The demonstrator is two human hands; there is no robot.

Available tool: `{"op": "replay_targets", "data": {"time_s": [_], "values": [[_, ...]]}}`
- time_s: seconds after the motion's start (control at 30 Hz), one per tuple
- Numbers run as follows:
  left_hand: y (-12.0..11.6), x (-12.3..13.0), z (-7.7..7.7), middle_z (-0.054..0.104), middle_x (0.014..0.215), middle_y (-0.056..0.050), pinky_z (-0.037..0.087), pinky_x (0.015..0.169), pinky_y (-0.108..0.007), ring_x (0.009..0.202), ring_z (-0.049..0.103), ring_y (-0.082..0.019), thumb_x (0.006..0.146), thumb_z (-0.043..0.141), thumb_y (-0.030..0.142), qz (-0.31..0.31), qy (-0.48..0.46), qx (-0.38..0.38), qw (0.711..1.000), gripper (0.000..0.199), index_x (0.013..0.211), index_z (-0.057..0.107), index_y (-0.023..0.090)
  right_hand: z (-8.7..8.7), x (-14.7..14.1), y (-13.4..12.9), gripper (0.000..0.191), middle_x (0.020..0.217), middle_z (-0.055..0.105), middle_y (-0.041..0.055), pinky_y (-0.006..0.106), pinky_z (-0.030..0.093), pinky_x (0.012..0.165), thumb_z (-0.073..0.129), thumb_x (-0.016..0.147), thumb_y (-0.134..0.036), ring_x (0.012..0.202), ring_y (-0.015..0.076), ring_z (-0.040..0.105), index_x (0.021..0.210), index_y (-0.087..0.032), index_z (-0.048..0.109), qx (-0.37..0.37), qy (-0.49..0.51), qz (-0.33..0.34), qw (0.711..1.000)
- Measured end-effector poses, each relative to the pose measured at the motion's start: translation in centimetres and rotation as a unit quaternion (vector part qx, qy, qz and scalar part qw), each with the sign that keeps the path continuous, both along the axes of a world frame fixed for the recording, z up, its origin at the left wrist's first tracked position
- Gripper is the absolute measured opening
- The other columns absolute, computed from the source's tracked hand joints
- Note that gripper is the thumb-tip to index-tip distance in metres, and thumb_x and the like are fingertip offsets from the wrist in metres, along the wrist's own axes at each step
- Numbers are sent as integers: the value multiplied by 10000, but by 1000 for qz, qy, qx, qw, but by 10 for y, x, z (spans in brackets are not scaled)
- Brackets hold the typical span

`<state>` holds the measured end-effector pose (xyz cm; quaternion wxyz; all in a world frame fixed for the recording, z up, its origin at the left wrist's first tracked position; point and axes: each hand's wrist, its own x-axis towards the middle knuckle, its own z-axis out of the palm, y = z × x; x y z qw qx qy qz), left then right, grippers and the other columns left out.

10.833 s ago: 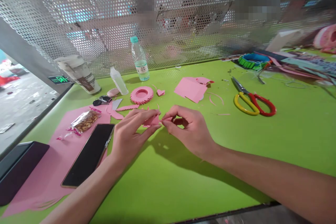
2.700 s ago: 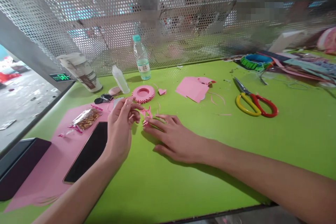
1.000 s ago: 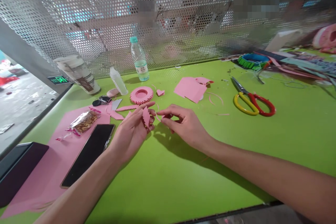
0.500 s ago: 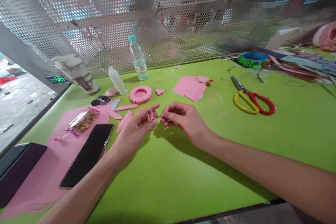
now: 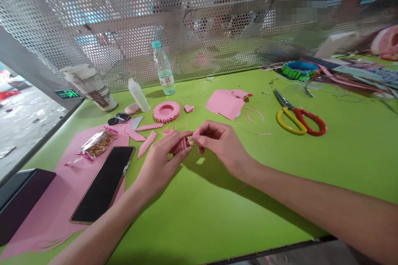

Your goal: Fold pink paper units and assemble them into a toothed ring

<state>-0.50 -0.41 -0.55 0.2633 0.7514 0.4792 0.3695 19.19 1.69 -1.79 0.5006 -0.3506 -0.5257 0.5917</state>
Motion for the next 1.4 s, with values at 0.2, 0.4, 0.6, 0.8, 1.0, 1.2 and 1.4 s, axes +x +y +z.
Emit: {"op": "replay_targets", "data": {"time_s": [0.2, 0.4, 0.6, 0.8, 1.0, 1.2, 1.4], "values": [[-4, -1, 1, 754, 947, -46, 467, 772, -306, 859, 637, -225, 1018, 678, 326, -1, 32, 21, 999, 282, 1256, 779, 215, 3, 0, -3, 161, 756, 702, -11, 259, 545, 601, 849, 845, -296, 627, 117, 636, 819, -184, 736, 20, -21, 2, 1000], [-4, -1, 2, 706, 877, -20, 472, 739, -280, 804, 602, -189, 1036, 650, 266, -7, 72, 48, 996, 282, 1281, 753, 171, 4, -1, -5, 132, 750, 705, -12, 232, 556, 591, 828, 860, -260, 624, 104, 639, 815, -176, 736, 35, -31, 3, 999], [-4, -2, -1, 682, 826, 0, 468, 717, -260, 766, 593, -159, 1016, 673, 199, -14, 79, 95, 992, 239, 1230, 765, 144, 3, 0, -6, 113, 750, 693, -8, 228, 559, 530, 812, 863, -247, 603, 111, 622, 822, -182, 731, 25, -60, -7, 998], [-4, -2, -1, 696, 816, -3, 469, 697, -252, 737, 606, -145, 1004, 667, 163, -10, 101, 134, 986, 254, 1231, 772, 119, 0, -1, -6, 84, 727, 669, -24, 213, 543, 523, 793, 867, -224, 597, 102, 606, 832, -191, 725, 21, -75, -20, 997], [-6, 0, -2, 749, 815, -25, 484, 660, -250, 695, 637, -146, 984, 677, 179, -6, 109, 146, 983, 268, 1214, 787, 97, 0, -2, -8, 90, 694, 647, -32, 218, 501, 500, 756, 868, -217, 587, 107, 579, 804, -189, 698, 17, -94, -30, 995], [-8, 3, 1, 744, 773, -14, 497, 687, -248, 640, 604, -132, 964, 648, 138, -1, 117, 135, 984, 223, 1115, 811, 118, 3, -5, -11, 94, 710, 651, -26, 235, 489, 555, 731, 853, -156, 619, 111, 576, 775, -187, 688, 60, -123, -32, 990], [-9, 4, 2, 700, 729, 11, 427, 617, -244, 615, 561, -124, 982, 617, 137, -10, 123, 132, 984, 182, 992, 798, 153, 1, -4, -10, 87, 727, 627, -48, 226, 500, 550, 758, 875, -174, 634, 118, 581, 933, -210, 705, 47, -107, 2, 993]]}}
